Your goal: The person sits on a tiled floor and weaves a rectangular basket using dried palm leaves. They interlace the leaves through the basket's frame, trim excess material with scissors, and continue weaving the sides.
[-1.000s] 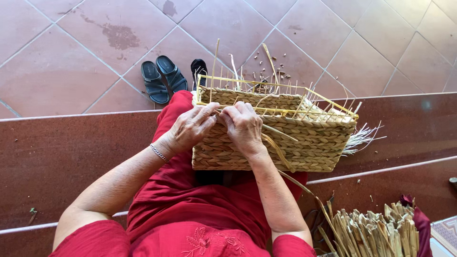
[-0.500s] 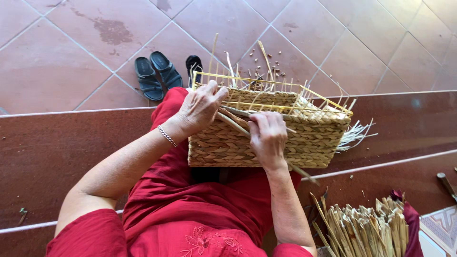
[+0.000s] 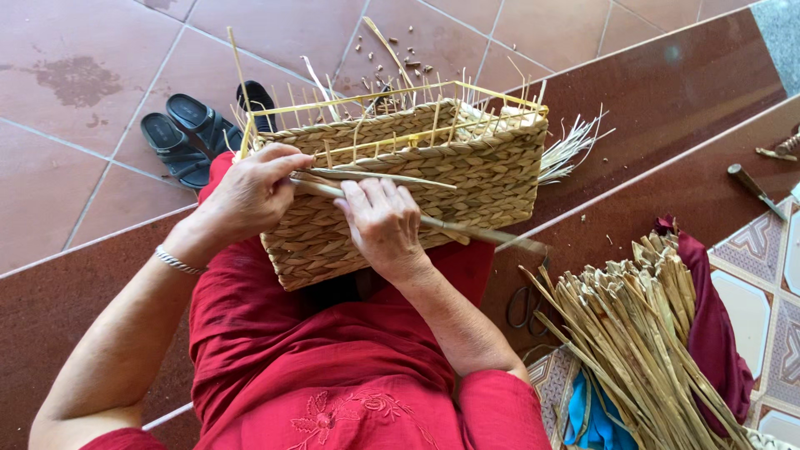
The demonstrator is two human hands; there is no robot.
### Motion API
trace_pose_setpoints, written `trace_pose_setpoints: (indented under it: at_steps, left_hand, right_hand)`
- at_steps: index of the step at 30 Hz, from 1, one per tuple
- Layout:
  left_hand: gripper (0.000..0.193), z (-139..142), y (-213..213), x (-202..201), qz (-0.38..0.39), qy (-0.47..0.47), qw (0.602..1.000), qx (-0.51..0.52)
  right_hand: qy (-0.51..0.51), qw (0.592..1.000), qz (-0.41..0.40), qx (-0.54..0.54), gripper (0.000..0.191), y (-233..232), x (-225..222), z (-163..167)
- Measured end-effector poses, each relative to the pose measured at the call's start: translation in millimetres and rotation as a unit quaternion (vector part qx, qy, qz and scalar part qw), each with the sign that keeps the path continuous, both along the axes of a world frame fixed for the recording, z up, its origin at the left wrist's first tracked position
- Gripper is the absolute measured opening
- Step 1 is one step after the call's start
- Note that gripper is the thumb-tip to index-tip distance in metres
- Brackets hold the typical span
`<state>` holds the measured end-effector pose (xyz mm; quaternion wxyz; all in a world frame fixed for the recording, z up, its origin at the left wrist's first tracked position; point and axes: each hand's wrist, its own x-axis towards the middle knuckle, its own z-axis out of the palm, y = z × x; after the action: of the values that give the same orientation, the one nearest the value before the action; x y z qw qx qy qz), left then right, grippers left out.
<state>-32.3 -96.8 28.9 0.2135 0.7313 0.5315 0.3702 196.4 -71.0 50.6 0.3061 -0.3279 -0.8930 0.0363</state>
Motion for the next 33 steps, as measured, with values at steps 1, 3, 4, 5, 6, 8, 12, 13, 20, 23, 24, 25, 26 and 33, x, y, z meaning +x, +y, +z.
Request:
trace_pose_setpoints:
  at_steps: [1, 3, 4, 5, 6, 8, 12, 13, 20, 23, 24, 25, 26, 33]
  left_hand:
    - [0.045, 2.4, -2.2, -0.8, -0.016, -0.005, 1.000, -0.006]
    - [0.042, 5.6, -4.2, 1.3, -0.032, -0.001, 0.999, 0.026]
    - [0.041, 6.3, -5.0, 3.5, -0.039, 0.001, 0.998, 0.042]
    - [0.035, 6.5, -4.9, 5.8, -0.032, 0.009, 0.999, 0.022]
    - [0.030, 5.8, -3.8, 8.4, -0.022, 0.018, 1.000, 0.003]
    - [0.024, 2.2, -1.9, 14.6, 0.012, 0.050, 0.999, -0.016]
    - [0.028, -9.5, 1.8, 26.4, 0.073, 0.045, 0.995, 0.054]
    - [0.033, -12.1, 0.4, 26.1, 0.077, 0.019, 0.993, 0.090]
    - [0.026, -32.5, -8.2, 18.1, 0.009, 0.145, 0.970, 0.197]
    - [0.019, -42.0, -4.5, 21.9, 0.038, 0.132, 0.977, 0.163]
    - [0.013, -43.7, 0.9, 24.2, 0.062, 0.113, 0.986, 0.106]
    - [0.009, -44.3, 5.3, 25.2, 0.084, 0.093, 0.991, 0.047]
    - [0.010, -44.0, 9.3, 26.3, 0.097, 0.075, 0.991, 0.050]
    - [0.028, -24.6, 29.6, 30.7, 0.131, 0.040, 0.987, 0.082]
  right_hand:
    - [0.017, 0.999, 0.009, 0.029, 0.018, 0.9, -1.6, 5.0]
    - [0.039, 0.996, 0.046, 0.062, 0.016, 2.9, -6.9, 13.9]
    - [0.044, 0.994, 0.072, 0.068, 0.017, 3.9, -8.5, 17.5]
    - [0.050, 0.991, 0.100, 0.074, 0.017, 7.3, -11.4, 20.2]
    - [0.062, 0.993, 0.086, 0.044, 0.014, 14.5, -14.2, 21.9]
    - [0.087, 0.994, 0.064, -0.016, 0.009, 31.1, -16.1, 23.4]
    - [0.107, 0.984, 0.035, -0.136, 0.008, 54.7, -9.0, 17.7]
    - [0.095, 0.986, 0.031, -0.136, 0.010, 56.7, -6.6, 14.9]
    - [0.054, 0.997, -0.006, -0.048, 0.030, 65.2, -14.1, -12.8]
    - [0.027, 0.995, -0.032, -0.087, 0.034, 63.6, -13.0, -24.2]
    - [0.019, 0.994, -0.031, -0.103, 0.034, 62.9, -10.0, -27.2]
    - [0.010, 0.992, -0.030, -0.120, 0.034, 61.3, -5.6, -29.9]
    - [0.001, 0.990, -0.030, -0.139, 0.034, 58.3, -0.5, -32.9]
    - [0.020, 0.992, -0.021, -0.120, 0.027, 56.5, 16.2, -49.2]
